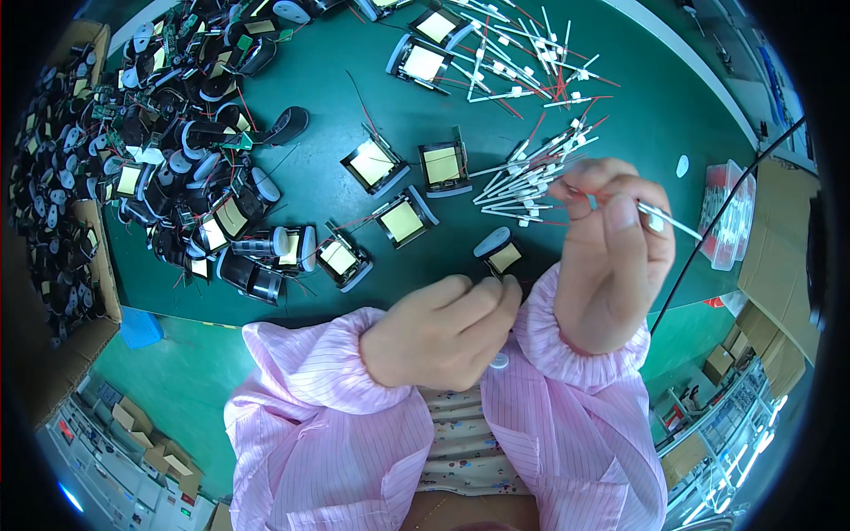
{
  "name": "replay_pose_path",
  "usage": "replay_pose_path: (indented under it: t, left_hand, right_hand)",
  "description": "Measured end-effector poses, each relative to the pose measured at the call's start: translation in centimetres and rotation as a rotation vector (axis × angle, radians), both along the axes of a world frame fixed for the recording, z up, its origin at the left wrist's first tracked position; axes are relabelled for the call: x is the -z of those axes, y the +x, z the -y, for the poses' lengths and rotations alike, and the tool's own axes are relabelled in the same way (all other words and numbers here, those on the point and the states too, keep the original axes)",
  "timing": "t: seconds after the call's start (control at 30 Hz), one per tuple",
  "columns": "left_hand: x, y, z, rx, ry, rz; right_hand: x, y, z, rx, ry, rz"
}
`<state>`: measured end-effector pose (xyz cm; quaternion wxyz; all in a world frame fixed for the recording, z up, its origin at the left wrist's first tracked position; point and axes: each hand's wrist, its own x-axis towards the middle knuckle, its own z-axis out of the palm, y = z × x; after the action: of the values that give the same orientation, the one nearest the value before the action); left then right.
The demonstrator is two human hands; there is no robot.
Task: The person picks up a black component and a wire assembly, threads the wires through a hole in the component, and presses them together. After setting the unit aside, they repeat the process with another component and wire assembly.
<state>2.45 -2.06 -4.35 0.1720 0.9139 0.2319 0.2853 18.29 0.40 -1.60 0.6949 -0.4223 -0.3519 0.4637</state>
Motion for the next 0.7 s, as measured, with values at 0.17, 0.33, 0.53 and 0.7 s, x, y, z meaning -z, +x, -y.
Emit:
replay_pose_path:
  t: [0.17, 0.33, 0.53, 0.7]
  left_hand:
    - [0.3, 2.5, -0.3, -0.231, 0.061, -0.117]
    - [1.3, 3.2, 0.0, -0.419, -0.166, -0.227]
    - [1.2, 2.8, -0.5, -0.438, -0.344, -0.008]
    - [1.6, 1.6, -0.9, -0.408, -0.486, 0.485]
  right_hand:
    - [-1.4, 1.4, 1.6, 0.028, 0.058, 0.086]
    - [-2.2, 2.8, 2.7, -0.206, 0.100, 0.198]
    - [-1.5, 2.3, 2.8, -0.173, 0.063, 0.280]
    - [-1.6, 2.0, 3.4, -0.301, 0.005, 0.075]
